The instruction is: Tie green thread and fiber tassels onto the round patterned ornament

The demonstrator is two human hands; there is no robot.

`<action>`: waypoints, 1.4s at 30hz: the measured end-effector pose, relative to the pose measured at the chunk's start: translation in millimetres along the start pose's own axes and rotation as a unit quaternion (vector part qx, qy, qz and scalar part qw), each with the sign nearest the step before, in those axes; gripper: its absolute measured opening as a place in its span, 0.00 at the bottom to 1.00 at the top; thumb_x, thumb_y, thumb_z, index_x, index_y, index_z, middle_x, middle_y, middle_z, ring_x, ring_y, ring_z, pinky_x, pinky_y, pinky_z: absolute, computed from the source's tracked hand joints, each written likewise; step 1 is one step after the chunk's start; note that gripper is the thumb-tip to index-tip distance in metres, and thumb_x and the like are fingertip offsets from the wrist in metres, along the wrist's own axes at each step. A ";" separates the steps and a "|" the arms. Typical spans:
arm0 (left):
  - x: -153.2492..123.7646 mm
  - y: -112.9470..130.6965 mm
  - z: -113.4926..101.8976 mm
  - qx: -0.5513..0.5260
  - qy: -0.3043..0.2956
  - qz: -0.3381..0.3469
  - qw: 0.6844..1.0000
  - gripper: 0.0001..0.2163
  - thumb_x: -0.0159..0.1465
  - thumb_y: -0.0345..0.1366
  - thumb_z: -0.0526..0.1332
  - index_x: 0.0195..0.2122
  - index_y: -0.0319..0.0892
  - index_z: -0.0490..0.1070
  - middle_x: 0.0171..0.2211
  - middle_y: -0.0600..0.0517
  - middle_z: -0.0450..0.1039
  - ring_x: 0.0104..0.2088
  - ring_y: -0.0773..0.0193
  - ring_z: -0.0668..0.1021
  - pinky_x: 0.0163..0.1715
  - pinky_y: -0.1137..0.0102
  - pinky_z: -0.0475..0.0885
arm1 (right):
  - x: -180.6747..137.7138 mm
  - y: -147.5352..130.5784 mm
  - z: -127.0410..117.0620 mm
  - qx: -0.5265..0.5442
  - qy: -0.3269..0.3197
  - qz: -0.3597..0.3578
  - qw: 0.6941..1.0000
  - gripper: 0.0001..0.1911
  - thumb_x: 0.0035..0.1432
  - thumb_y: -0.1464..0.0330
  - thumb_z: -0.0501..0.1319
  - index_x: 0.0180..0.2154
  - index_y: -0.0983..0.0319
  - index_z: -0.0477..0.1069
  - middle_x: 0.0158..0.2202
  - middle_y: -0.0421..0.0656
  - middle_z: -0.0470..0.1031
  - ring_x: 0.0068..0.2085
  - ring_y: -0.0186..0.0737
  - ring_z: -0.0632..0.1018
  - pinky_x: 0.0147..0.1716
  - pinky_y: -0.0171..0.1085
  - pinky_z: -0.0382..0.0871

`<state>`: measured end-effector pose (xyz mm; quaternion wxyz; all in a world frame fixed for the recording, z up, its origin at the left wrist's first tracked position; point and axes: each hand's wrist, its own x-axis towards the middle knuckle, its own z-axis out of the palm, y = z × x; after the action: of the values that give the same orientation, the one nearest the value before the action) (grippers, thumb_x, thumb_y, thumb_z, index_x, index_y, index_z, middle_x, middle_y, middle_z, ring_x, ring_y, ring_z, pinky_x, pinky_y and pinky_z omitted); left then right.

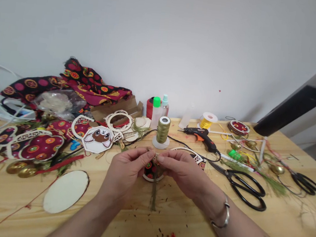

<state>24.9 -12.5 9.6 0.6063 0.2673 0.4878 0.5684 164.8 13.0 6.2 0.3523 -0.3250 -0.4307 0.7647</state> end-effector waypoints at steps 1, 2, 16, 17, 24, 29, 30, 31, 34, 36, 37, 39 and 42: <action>0.3 -1.0 -1.0 0.009 -0.002 0.009 1.000 0.08 0.46 0.34 0.70 0.25 0.36 0.77 0.21 0.53 0.74 0.23 0.70 0.72 0.24 0.75 0.67 | -0.1 0.5 0.2 0.018 -0.014 0.008 1.000 0.11 0.45 0.64 0.66 0.24 0.66 0.73 0.23 0.39 0.69 0.25 0.29 0.67 0.29 0.33 0.59; 0.6 -2.0 -2.3 0.021 -0.005 0.020 1.000 0.07 0.48 0.35 0.69 0.26 0.37 0.77 0.22 0.54 0.73 0.22 0.71 0.71 0.23 0.76 0.66 | -0.5 0.7 0.6 0.035 -0.026 0.013 0.999 0.10 0.46 0.64 0.66 0.24 0.66 0.72 0.23 0.38 0.68 0.25 0.29 0.66 0.29 0.33 0.59; 0.1 -2.2 -5.3 0.079 -0.007 0.081 0.993 0.06 0.51 0.37 0.67 0.26 0.40 0.77 0.18 0.57 0.68 0.18 0.75 0.64 0.18 0.79 0.59 | -0.6 2.6 -0.8 0.028 -0.027 0.017 0.999 0.04 0.44 0.70 0.64 0.24 0.65 0.73 0.25 0.40 0.70 0.28 0.32 0.67 0.31 0.34 0.59; -0.4 -1.8 -5.1 0.080 -0.007 0.080 0.994 0.06 0.51 0.37 0.67 0.26 0.39 0.77 0.17 0.58 0.67 0.18 0.75 0.63 0.17 0.80 0.58 | -0.2 2.2 -1.1 0.024 -0.029 0.013 0.999 0.03 0.43 0.71 0.64 0.23 0.65 0.73 0.25 0.40 0.70 0.28 0.32 0.68 0.31 0.34 0.59; 0.3 2.5 -10.3 0.085 0.025 0.097 0.991 0.08 0.52 0.39 0.66 0.26 0.38 0.75 0.15 0.60 0.58 0.17 0.77 0.58 0.15 0.81 0.52 | 0.2 -2.5 -5.1 -0.016 -0.013 -0.007 1.000 0.02 0.39 0.73 0.63 0.20 0.65 0.74 0.29 0.42 0.71 0.32 0.36 0.69 0.35 0.37 0.60; 6.3 2.7 -14.3 0.066 0.034 0.109 0.991 0.09 0.53 0.38 0.66 0.29 0.37 0.77 0.15 0.59 0.59 0.18 0.77 0.57 0.15 0.81 0.50 | -2.3 -10.1 -7.6 -0.070 0.026 -0.025 0.997 0.02 0.38 0.72 0.63 0.18 0.64 0.72 0.31 0.41 0.69 0.34 0.36 0.69 0.36 0.36 0.60; 7.1 3.0 -14.0 0.056 0.032 0.108 0.992 0.08 0.53 0.37 0.66 0.28 0.37 0.76 0.15 0.58 0.59 0.17 0.77 0.57 0.15 0.81 0.50 | -2.6 -11.7 -7.3 -0.092 0.032 -0.022 0.995 0.03 0.38 0.71 0.63 0.18 0.64 0.72 0.31 0.41 0.69 0.33 0.35 0.69 0.35 0.36 0.60; 7.6 3.5 -13.5 0.046 0.028 0.107 0.993 0.07 0.53 0.37 0.66 0.27 0.37 0.76 0.15 0.58 0.61 0.17 0.77 0.57 0.15 0.81 0.51 | -2.7 -13.1 -6.9 -0.118 0.038 -0.018 0.992 0.03 0.38 0.71 0.63 0.18 0.64 0.72 0.31 0.41 0.69 0.32 0.35 0.69 0.35 0.36 0.60; 7.4 6.0 -11.9 0.022 0.026 0.107 0.994 0.07 0.54 0.36 0.65 0.25 0.37 0.75 0.21 0.54 0.69 0.16 0.79 0.57 0.14 0.81 0.51 | -2.4 -16.4 -6.3 -0.178 0.060 -0.021 0.982 0.03 0.38 0.70 0.63 0.18 0.65 0.71 0.33 0.42 0.68 0.31 0.35 0.68 0.34 0.36 0.60; 6.8 7.9 -11.3 0.012 0.032 0.108 0.994 0.06 0.53 0.35 0.65 0.25 0.37 0.75 0.24 0.53 0.72 0.16 0.80 0.57 0.14 0.82 0.51 | -2.3 -18.6 -6.8 -0.188 0.065 -0.029 0.980 0.03 0.37 0.71 0.61 0.18 0.64 0.69 0.33 0.42 0.67 0.31 0.34 0.67 0.33 0.36 0.60; 6.6 8.7 -11.2 0.006 0.035 0.107 0.994 0.06 0.53 0.34 0.65 0.25 0.37 0.75 0.24 0.53 0.73 0.16 0.80 0.58 0.14 0.82 0.51 | -2.4 -19.8 -7.2 -0.186 0.067 -0.033 0.980 0.03 0.37 0.71 0.61 0.18 0.64 0.69 0.33 0.42 0.67 0.31 0.34 0.67 0.33 0.36 0.59; 6.8 9.9 -11.3 -0.004 0.040 0.105 0.994 0.05 0.52 0.34 0.66 0.25 0.37 0.75 0.22 0.54 0.71 0.15 0.80 0.58 0.13 0.82 0.50 | -3.0 -22.5 -7.9 -0.181 0.069 -0.037 0.980 0.03 0.37 0.71 0.60 0.17 0.64 0.68 0.33 0.42 0.67 0.32 0.35 0.67 0.33 0.35 0.59; 7.6 11.0 -12.0 -0.021 0.046 0.100 0.994 0.05 0.51 0.33 0.66 0.24 0.36 0.74 0.21 0.55 0.71 0.15 0.80 0.59 0.13 0.83 0.51 | -3.9 -25.8 -8.2 -0.188 0.074 -0.038 0.979 0.04 0.36 0.71 0.60 0.16 0.64 0.66 0.34 0.43 0.66 0.34 0.36 0.68 0.34 0.36 0.59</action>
<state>8.5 -5.7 12.4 0.5286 0.2755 0.4738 0.6482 180.2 23.1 26.4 0.3448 -0.4245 -0.5518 0.6296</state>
